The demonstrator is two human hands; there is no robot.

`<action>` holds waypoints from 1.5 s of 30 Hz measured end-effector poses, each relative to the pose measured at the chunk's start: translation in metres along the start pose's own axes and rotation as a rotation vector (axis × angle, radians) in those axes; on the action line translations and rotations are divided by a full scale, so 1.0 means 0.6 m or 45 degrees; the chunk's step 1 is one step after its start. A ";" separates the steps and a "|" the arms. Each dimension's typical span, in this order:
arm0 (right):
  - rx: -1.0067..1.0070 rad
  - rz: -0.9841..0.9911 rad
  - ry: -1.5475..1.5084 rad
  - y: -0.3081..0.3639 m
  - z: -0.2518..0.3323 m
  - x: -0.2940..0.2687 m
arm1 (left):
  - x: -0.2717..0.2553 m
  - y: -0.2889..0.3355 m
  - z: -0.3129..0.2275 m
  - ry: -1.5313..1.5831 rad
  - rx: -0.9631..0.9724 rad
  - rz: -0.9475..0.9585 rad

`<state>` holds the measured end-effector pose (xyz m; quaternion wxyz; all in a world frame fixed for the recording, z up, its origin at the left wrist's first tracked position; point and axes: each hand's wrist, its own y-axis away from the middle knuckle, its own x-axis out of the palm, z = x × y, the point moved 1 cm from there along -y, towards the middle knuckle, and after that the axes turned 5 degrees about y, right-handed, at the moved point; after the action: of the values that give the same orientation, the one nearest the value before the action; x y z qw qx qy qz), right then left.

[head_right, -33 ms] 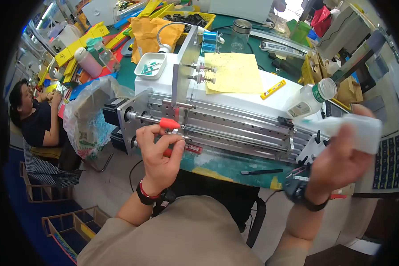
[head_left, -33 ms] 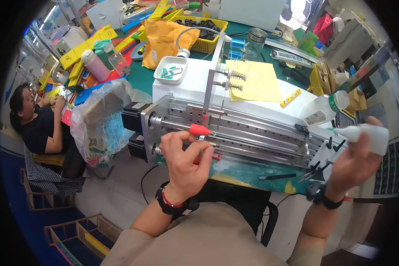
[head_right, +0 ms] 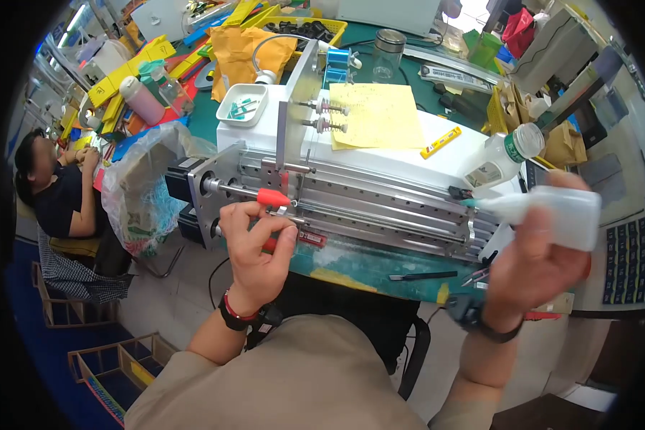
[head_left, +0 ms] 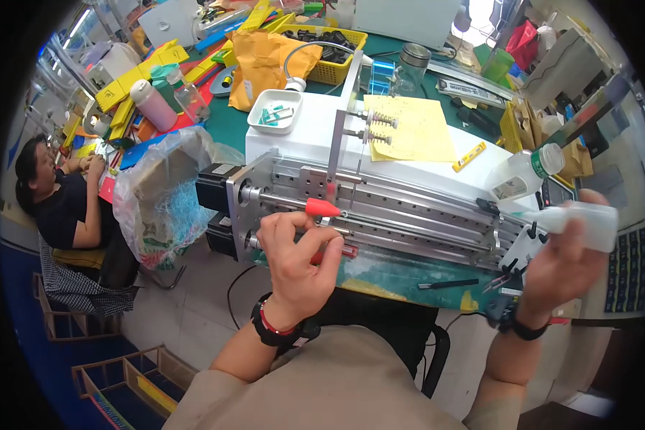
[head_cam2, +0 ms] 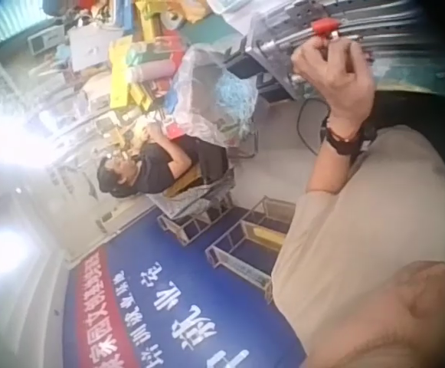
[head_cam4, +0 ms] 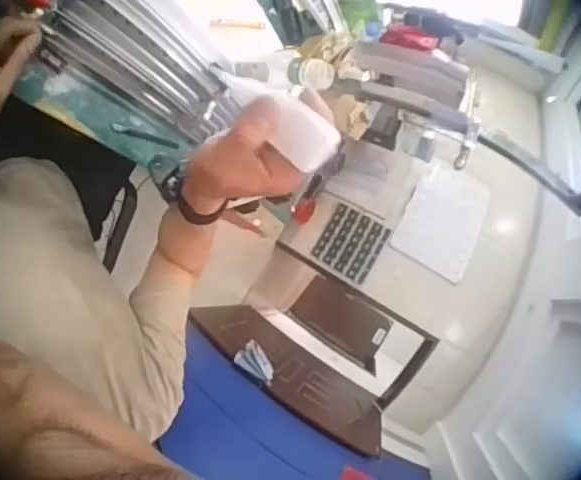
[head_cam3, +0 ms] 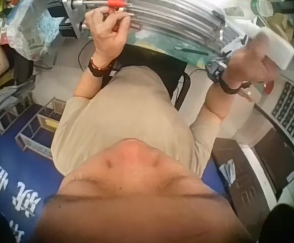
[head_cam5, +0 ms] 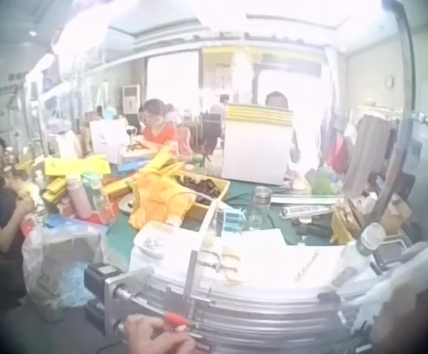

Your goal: Using a sliding fixture and adhesive to assemble small components.

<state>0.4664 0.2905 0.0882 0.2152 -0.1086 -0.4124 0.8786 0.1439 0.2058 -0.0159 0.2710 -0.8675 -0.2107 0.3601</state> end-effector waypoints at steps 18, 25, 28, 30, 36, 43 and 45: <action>-0.049 0.599 -0.136 0.110 0.057 0.112 | 0.009 0.015 -0.015 -0.214 0.183 0.159; -0.008 0.671 -0.202 0.116 0.058 0.124 | -0.002 0.021 -0.009 -0.177 0.239 0.115; -0.051 0.682 -0.229 0.113 0.056 0.145 | -0.010 0.020 -0.008 -0.119 0.249 0.073; -0.058 0.703 -0.207 0.113 0.054 0.159 | -0.011 0.019 -0.005 -0.078 0.245 0.054; -0.036 0.712 -0.180 0.110 0.056 0.201 | -0.003 0.008 0.005 0.295 0.040 -0.117; -0.107 0.714 -0.112 0.114 0.054 0.205 | -0.013 -0.013 -0.005 0.092 0.192 -0.095; -0.106 0.685 -0.147 0.114 0.052 0.210 | -0.010 -0.013 -0.009 0.043 0.214 -0.100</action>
<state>0.3236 0.2895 0.0535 -0.0544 -0.1725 -0.4159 0.8912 0.1426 0.2071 -0.0049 0.3602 -0.8387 -0.2090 0.3510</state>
